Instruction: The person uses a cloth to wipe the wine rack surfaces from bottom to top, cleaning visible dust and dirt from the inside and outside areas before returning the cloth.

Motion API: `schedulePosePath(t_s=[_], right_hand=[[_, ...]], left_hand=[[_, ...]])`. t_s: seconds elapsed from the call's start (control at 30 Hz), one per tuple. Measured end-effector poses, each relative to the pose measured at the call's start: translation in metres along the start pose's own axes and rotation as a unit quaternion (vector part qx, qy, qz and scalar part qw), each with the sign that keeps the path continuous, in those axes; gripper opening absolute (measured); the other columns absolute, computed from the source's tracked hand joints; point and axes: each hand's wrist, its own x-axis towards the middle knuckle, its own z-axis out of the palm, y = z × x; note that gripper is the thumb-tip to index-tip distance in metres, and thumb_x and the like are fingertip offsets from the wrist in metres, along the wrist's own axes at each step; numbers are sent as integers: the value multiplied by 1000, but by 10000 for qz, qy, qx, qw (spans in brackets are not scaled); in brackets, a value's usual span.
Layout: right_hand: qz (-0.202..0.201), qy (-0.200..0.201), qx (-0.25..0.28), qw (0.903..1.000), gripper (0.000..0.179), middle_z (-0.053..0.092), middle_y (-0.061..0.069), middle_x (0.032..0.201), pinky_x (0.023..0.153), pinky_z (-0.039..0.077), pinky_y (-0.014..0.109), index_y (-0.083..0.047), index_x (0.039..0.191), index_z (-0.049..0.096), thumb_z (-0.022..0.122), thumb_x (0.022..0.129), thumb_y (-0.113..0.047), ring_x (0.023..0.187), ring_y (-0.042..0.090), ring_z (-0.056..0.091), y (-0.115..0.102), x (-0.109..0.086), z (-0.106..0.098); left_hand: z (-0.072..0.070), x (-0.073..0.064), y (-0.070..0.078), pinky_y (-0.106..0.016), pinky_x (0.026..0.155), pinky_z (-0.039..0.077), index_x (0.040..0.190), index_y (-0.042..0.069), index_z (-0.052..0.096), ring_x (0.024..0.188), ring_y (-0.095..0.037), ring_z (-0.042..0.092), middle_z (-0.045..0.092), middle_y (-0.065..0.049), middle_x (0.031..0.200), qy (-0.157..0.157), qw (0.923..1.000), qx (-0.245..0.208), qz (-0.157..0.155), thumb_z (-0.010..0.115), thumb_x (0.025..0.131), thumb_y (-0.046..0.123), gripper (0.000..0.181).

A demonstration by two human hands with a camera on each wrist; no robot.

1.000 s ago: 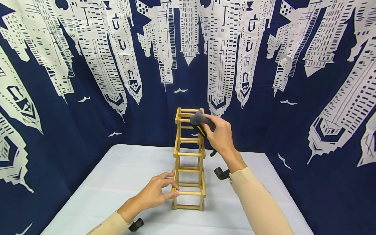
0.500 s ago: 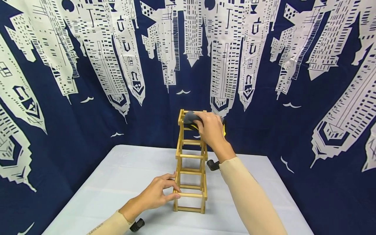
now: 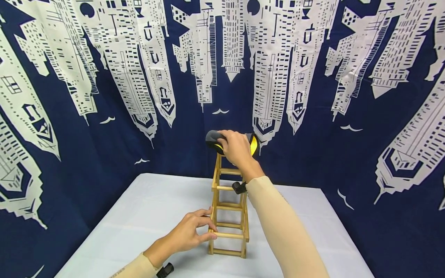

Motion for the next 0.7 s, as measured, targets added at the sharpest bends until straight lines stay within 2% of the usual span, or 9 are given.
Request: schedulePosePath(t_s=[0.13, 0.2, 0.27, 0.3, 0.4, 0.53, 0.6, 0.7], right_hand=[[201, -408, 79, 9989, 35, 84, 17, 138, 114, 54, 63, -13, 152, 77, 67, 120, -23, 101, 38, 77, 0, 0, 2], [182, -528, 125, 9984, 36, 83, 18, 140, 114, 56, 62, -11, 154, 75, 66, 120, -22, 106, 39, 78, -2, -1, 0], [-4, -524, 105, 9986, 36, 82, 18, 144, 113, 60, 61, -9, 154, 75, 67, 120, -21, 116, 41, 80, -1, -4, -4], [-126, -484, 106, 9987, 36, 82, 18, 144, 111, 62, 59, -9, 153, 76, 68, 120, -20, 122, 41, 80, -1, -6, -5], [-632, -210, -12, 9978, 33, 81, 17, 147, 117, 62, 60, -9, 148, 79, 74, 116, -15, 137, 41, 78, 0, -14, -8], [-1242, 276, -226, 9916, 29, 85, 15, 138, 105, 62, 57, -10, 139, 82, 80, 110, -8, 133, 37, 79, 3, -28, -6], [-1425, 452, -143, 9887, 29, 86, 16, 132, 97, 61, 55, -9, 136, 83, 81, 107, -4, 128, 37, 80, 3, -35, -7], [-1592, 536, 197, 9856, 29, 85, 18, 129, 100, 66, 54, -6, 135, 82, 81, 107, 0, 124, 39, 81, 2, -45, -12]], left_hand=[[1, 0, 0, -64, 127, 58, 106, 25, 88, 155, -41, 67, 71, -24, 160, 13, 10000, -5, -23, 92, 104, 34, 10], [-1, 0, -1, -64, 127, 58, 106, 25, 88, 156, -41, 67, 69, -25, 163, -9, 9999, -37, -94, 92, 104, 34, 10], [-2, 1, 1, -64, 127, 58, 106, 25, 88, 156, -41, 66, 69, -24, 163, -52, 9999, -57, -130, 91, 104, 34, 10], [-3, 1, 2, -65, 127, 57, 105, 25, 88, 157, -41, 66, 68, -24, 164, -67, 9998, -73, -146, 91, 104, 34, 10], [-4, 2, 4, -66, 127, 57, 105, 24, 88, 157, -42, 65, 66, -26, 166, -112, 9997, -116, -175, 91, 105, 34, 10], [-3, 3, 5, -67, 127, 56, 106, 22, 88, 158, -44, 64, 65, -29, 165, -158, 9995, -203, -197, 89, 106, 32, 10], [-1, 3, 5, -67, 127, 56, 107, 22, 87, 159, -45, 63, 69, -27, 161, -154, 9994, -234, -219, 89, 107, 31, 9], [1, 2, 5, -65, 127, 57, 108, 22, 86, 158, -45, 63, 72, -23, 155, -107, 9995, -187, -221, 89, 107, 31, 9]])
